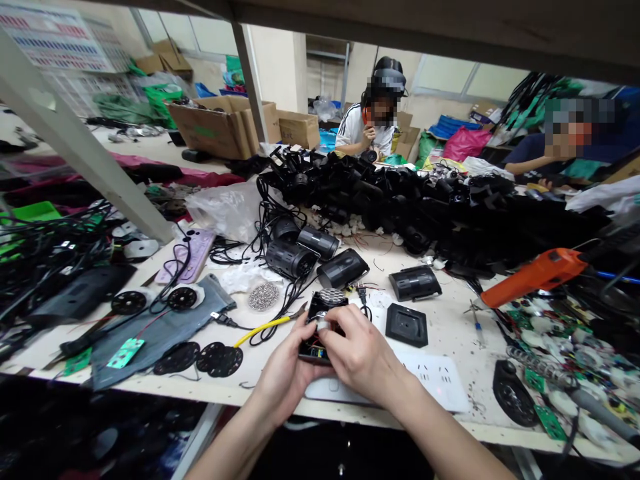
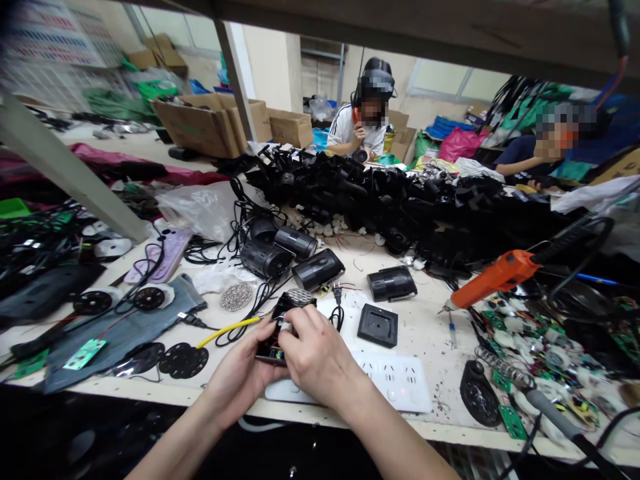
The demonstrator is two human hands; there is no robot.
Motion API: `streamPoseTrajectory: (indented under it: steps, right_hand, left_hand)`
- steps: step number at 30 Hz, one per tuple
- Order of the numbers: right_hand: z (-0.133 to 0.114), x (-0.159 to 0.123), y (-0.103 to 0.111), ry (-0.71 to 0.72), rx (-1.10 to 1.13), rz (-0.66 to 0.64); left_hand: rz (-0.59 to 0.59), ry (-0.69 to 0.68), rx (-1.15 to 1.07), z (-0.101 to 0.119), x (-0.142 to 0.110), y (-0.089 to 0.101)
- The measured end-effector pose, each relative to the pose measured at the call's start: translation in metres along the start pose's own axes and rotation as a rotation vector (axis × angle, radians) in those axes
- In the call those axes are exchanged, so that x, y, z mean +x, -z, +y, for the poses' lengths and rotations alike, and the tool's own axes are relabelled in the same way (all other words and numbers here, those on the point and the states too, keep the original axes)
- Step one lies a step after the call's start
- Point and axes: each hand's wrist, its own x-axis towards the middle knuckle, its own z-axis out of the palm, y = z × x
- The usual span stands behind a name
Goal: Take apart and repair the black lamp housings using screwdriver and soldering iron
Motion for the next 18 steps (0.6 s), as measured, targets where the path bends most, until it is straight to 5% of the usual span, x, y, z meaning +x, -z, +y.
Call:
streamPoseTrajectory:
  steps: [12, 18]
  right_hand:
    - [-0.004, -0.004, 0.012, 0.112, 0.014, -0.071]
    - [-0.008, 0.0, 0.005, -0.145, 0.094, -0.068]
  left_hand:
    - [0.087, -0.065, 0.066, -0.008, 0.0, 0.004]
    - [0.074, -0.078, 0.056, -0.01, -0.006, -0.004]
